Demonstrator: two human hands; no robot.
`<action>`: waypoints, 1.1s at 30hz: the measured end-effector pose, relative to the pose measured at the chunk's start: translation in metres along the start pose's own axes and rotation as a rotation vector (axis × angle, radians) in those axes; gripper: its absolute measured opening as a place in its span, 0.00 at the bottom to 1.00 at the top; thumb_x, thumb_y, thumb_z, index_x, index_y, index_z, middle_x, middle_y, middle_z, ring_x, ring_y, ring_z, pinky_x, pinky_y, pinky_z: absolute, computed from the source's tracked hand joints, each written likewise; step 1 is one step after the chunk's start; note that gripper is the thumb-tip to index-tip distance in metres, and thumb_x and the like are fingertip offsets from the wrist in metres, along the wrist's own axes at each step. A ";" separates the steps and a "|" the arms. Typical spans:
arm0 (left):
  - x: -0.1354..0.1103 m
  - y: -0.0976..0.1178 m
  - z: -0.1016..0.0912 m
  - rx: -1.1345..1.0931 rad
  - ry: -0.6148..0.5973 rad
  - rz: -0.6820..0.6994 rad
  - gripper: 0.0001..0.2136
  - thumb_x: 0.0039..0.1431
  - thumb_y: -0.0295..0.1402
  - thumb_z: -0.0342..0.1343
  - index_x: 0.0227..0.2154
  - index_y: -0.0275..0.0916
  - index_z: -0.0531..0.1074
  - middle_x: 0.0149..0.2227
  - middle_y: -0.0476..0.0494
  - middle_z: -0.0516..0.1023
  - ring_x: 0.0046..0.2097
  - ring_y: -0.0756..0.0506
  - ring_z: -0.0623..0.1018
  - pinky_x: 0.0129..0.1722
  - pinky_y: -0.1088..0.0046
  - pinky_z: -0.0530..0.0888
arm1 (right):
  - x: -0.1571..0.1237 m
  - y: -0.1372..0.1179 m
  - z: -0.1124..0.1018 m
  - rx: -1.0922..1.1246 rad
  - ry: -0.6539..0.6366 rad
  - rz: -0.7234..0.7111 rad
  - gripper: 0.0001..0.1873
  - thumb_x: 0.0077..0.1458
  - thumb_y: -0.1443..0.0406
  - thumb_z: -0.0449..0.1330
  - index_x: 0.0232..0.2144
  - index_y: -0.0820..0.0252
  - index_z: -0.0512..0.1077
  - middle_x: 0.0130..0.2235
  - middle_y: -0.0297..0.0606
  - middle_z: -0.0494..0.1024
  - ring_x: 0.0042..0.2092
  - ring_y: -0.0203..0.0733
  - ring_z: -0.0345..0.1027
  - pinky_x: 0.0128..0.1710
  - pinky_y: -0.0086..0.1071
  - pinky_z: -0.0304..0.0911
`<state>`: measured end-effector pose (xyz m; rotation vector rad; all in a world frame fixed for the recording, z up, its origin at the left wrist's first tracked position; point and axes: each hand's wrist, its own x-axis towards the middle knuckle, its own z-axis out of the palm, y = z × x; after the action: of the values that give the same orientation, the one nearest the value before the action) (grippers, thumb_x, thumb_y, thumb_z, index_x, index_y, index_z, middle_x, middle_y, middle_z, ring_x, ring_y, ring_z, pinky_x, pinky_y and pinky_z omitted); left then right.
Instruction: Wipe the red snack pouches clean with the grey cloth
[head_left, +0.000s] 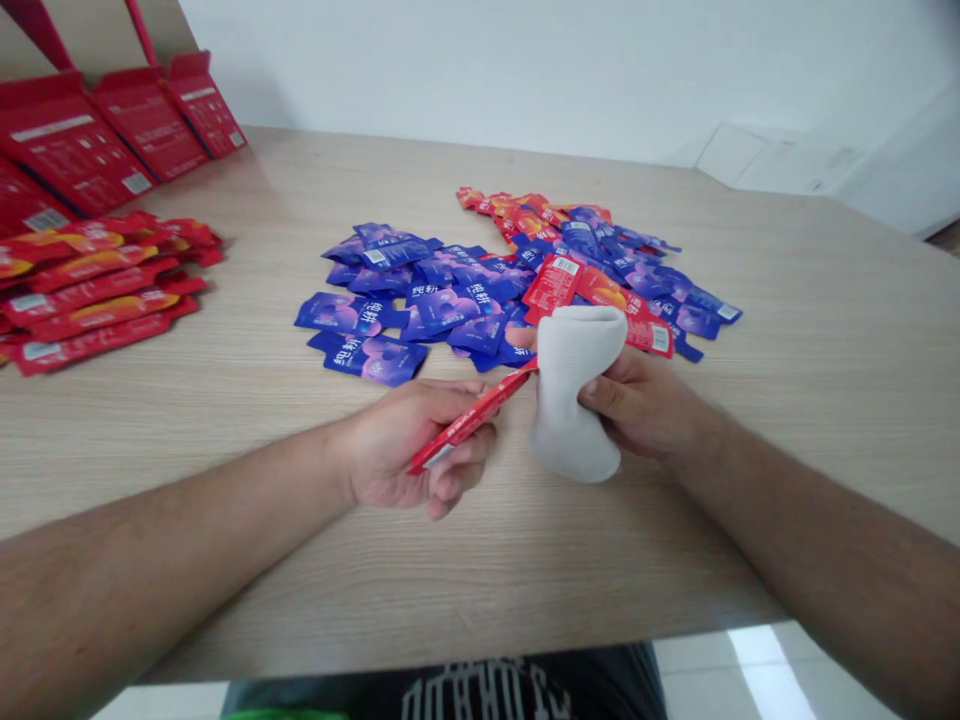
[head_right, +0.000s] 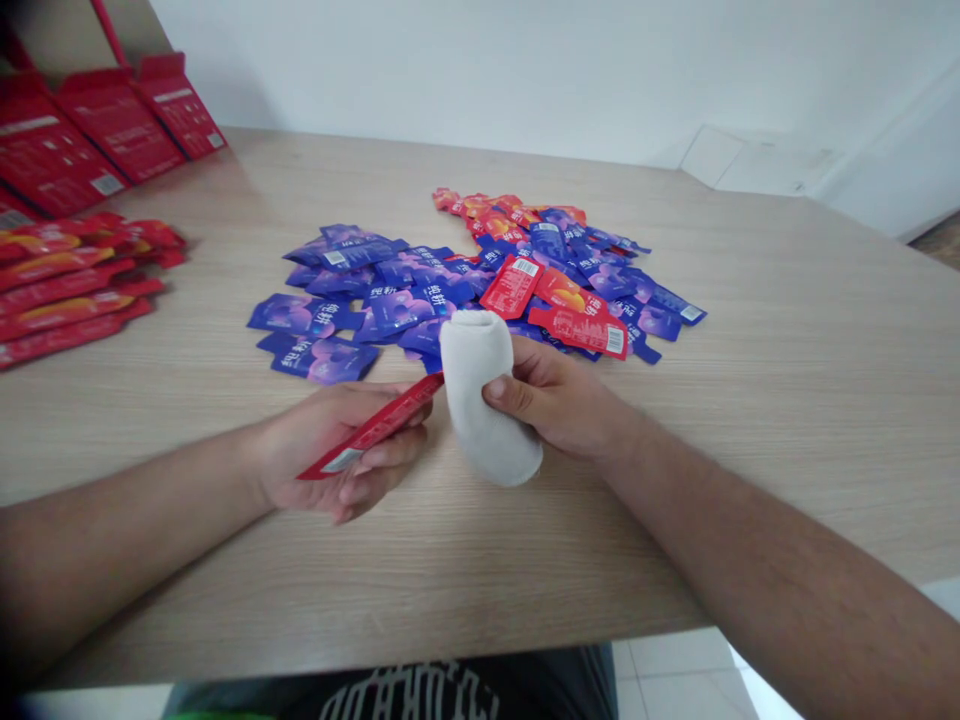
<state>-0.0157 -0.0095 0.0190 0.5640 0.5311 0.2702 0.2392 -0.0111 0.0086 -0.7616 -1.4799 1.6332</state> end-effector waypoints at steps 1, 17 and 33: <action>0.000 0.000 -0.001 -0.015 -0.021 -0.029 0.06 0.68 0.34 0.48 0.35 0.41 0.66 0.19 0.54 0.65 0.16 0.50 0.71 0.13 0.74 0.76 | 0.000 0.001 0.000 0.007 -0.019 -0.008 0.17 0.56 0.51 0.70 0.42 0.55 0.78 0.35 0.34 0.80 0.33 0.38 0.73 0.32 0.29 0.70; 0.014 -0.019 0.005 0.276 0.306 0.526 0.12 0.63 0.41 0.61 0.35 0.37 0.70 0.31 0.47 0.76 0.31 0.50 0.76 0.34 0.74 0.75 | 0.000 -0.019 -0.005 -0.323 0.157 0.167 0.24 0.53 0.46 0.69 0.43 0.55 0.78 0.34 0.36 0.82 0.31 0.44 0.76 0.25 0.32 0.69; 0.013 -0.013 -0.010 0.833 0.433 0.592 0.09 0.62 0.35 0.59 0.29 0.39 0.66 0.25 0.53 0.70 0.25 0.52 0.68 0.26 0.76 0.64 | -0.003 -0.033 0.005 -0.685 0.300 0.067 0.20 0.58 0.47 0.65 0.43 0.54 0.78 0.35 0.36 0.81 0.31 0.46 0.74 0.26 0.34 0.65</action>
<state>-0.0091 -0.0108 -0.0009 1.4983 0.8941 0.7560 0.2420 -0.0157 0.0414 -1.3714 -1.8052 0.9744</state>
